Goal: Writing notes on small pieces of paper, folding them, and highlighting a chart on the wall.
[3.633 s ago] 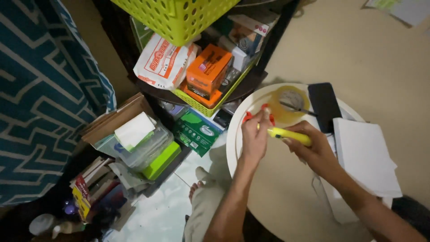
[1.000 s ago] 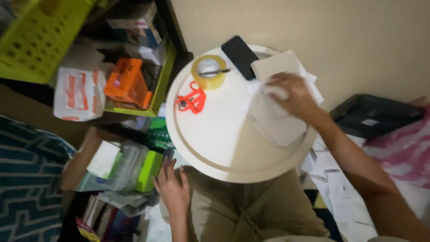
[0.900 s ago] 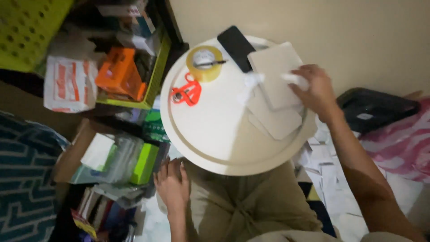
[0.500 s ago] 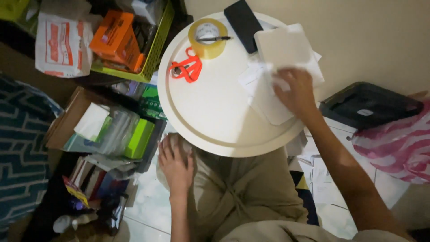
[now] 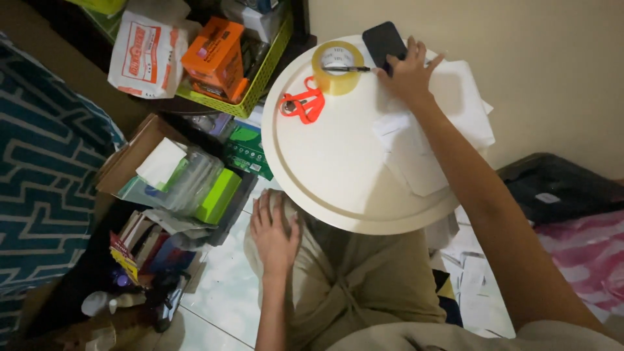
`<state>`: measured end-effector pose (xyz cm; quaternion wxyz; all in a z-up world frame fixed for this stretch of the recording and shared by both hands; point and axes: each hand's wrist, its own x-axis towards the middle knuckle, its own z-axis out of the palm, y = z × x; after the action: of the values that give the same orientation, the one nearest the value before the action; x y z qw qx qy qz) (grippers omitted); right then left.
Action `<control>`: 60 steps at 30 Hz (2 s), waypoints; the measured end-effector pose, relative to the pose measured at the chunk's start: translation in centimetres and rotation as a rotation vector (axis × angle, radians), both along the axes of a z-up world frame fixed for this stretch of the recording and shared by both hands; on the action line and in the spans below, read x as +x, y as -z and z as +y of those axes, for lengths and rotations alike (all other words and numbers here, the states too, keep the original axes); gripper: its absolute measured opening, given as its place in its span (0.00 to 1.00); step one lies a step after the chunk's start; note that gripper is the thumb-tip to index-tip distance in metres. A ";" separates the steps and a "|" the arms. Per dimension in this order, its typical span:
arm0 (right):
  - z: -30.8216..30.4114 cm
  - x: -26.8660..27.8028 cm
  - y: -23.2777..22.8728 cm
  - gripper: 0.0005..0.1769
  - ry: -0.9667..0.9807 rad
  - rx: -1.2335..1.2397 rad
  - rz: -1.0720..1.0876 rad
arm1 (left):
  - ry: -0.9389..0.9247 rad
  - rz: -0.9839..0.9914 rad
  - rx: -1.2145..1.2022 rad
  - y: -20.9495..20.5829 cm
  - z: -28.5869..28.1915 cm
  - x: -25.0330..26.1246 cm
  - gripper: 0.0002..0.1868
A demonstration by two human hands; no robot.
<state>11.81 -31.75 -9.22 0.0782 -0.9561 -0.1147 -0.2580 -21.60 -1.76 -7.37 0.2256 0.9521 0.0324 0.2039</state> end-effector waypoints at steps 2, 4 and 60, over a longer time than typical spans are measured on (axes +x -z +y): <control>-0.1 0.2 -0.2 0.22 0.015 0.032 0.035 | -0.005 -0.007 0.002 0.2 0.5 0.1 0.28; -0.3 0.5 0.0 0.31 0.047 -0.014 0.057 | -0.023 0.010 0.005 0.5 0.9 0.1 0.29; 6.3 -6.3 -12.0 0.58 -0.375 0.708 -0.441 | -0.048 0.007 -0.115 0.0 1.2 0.7 0.26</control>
<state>5.51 -25.49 2.75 0.4193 -0.7554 -0.2043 -0.4602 -20.89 -0.55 -7.41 0.2748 0.9372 0.0677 0.2038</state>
